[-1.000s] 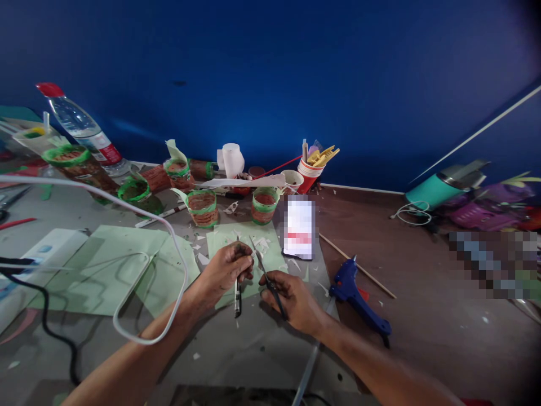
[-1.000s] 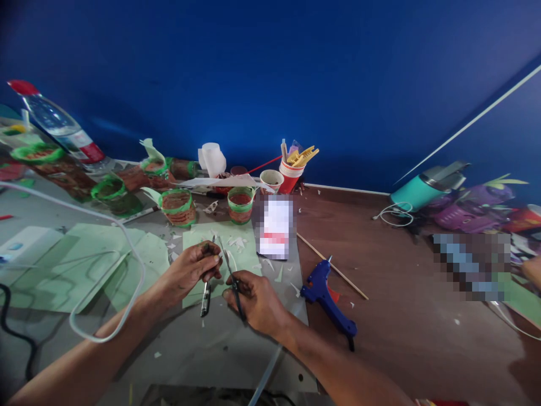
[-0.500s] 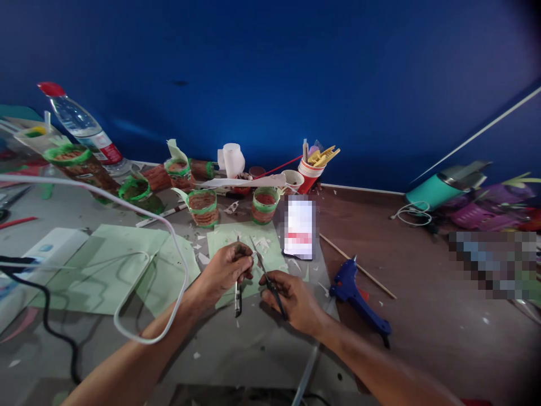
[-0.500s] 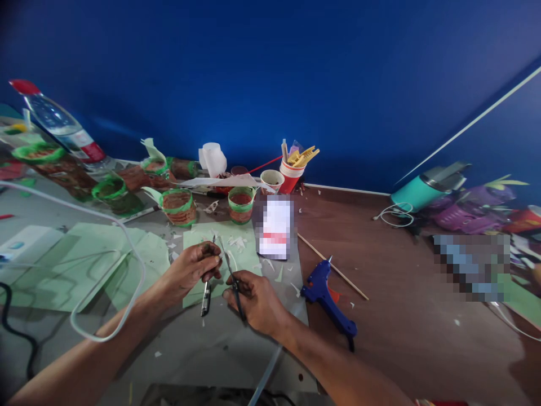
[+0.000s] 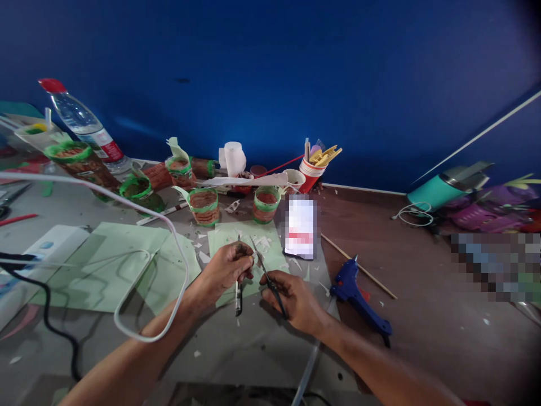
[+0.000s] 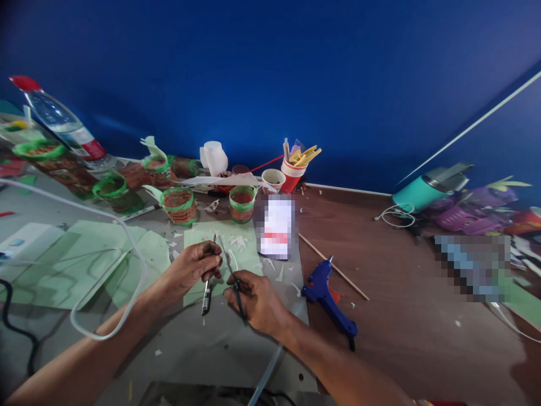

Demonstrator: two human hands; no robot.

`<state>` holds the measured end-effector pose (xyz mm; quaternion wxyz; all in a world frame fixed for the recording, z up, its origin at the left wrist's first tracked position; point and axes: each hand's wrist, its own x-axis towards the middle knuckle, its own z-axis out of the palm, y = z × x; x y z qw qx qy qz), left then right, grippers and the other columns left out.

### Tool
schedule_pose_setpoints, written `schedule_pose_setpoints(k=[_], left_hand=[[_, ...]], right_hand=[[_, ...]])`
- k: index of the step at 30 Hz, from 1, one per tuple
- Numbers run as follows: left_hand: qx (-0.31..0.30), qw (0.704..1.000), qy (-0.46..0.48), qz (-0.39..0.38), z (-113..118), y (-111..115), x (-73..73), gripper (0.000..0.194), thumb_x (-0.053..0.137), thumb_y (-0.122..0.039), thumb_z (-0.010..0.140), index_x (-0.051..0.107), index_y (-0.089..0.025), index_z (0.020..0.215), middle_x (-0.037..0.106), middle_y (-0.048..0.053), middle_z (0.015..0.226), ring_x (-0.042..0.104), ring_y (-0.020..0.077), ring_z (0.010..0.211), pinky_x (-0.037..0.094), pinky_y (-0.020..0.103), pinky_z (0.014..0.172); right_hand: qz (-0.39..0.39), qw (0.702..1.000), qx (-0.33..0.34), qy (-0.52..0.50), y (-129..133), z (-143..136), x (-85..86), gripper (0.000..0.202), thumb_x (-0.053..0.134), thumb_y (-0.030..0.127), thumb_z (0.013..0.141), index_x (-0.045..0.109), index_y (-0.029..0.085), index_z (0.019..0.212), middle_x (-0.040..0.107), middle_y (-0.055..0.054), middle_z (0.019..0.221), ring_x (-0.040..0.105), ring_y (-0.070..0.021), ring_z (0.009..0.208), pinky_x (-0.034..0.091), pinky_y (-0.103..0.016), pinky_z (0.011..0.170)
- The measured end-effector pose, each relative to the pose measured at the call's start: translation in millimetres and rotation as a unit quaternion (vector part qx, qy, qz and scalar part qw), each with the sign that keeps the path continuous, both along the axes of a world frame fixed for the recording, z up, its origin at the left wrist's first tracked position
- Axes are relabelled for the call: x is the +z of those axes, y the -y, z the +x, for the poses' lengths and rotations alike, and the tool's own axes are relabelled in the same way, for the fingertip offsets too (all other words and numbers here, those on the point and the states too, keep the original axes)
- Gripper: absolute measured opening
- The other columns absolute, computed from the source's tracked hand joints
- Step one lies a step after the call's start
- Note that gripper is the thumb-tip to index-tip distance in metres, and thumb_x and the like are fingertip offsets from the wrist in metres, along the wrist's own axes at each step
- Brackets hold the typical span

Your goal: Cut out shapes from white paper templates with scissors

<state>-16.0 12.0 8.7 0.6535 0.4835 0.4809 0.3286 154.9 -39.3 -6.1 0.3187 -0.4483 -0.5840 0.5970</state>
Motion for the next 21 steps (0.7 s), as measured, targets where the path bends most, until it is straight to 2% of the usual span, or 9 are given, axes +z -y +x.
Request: schedule_pose_setpoints(k=[9,13,16,21], left_hand=[[-0.004,1.0,-0.008,0.005,-2,1,1.2,0.005,0.054,-0.02,0.067,0.053,-0.016,0.069,0.046,-0.007,0.046,0.045,0.0078,0.044,0.033,0.021,0.048],[-0.007,1.0,0.003,0.012,-1,1,8.7,0.008,0.056,-0.022,0.067,0.052,-0.016,0.067,0.045,-0.007,0.046,0.046,0.0078,0.044,0.035,0.021,0.049],[-0.004,1.0,0.021,0.017,-1,1,12.2,0.013,0.059,-0.025,0.068,0.049,-0.016,0.069,0.051,-0.005,0.051,0.046,0.0075,0.045,0.034,0.02,0.047],[0.03,0.996,0.076,0.034,-4,-6,0.1,0.019,0.062,-0.028,0.07,0.049,-0.016,0.078,0.056,-0.003,0.058,0.051,0.0091,0.049,0.038,0.022,0.05]], right_hand=[[0.016,1.0,0.008,0.014,0,2,1.8,0.031,0.057,0.047,0.079,0.052,0.017,0.078,0.032,0.006,0.058,0.028,-0.0083,0.051,0.023,-0.021,0.046],[0.002,1.0,-0.003,0.015,-1,0,4.0,0.032,0.062,0.048,0.074,0.053,0.017,0.076,0.031,0.007,0.054,0.026,-0.0078,0.049,0.022,-0.021,0.044],[-0.027,0.999,-0.022,-0.03,-2,-1,2.6,0.035,0.063,0.05,0.072,0.053,0.017,0.079,0.033,0.007,0.055,0.027,-0.0069,0.048,0.023,-0.02,0.044],[-0.083,0.99,-0.046,-0.106,-2,0,1.9,0.043,0.066,0.054,0.068,0.052,0.016,0.084,0.034,0.008,0.053,0.027,-0.0055,0.045,0.023,-0.019,0.043]])
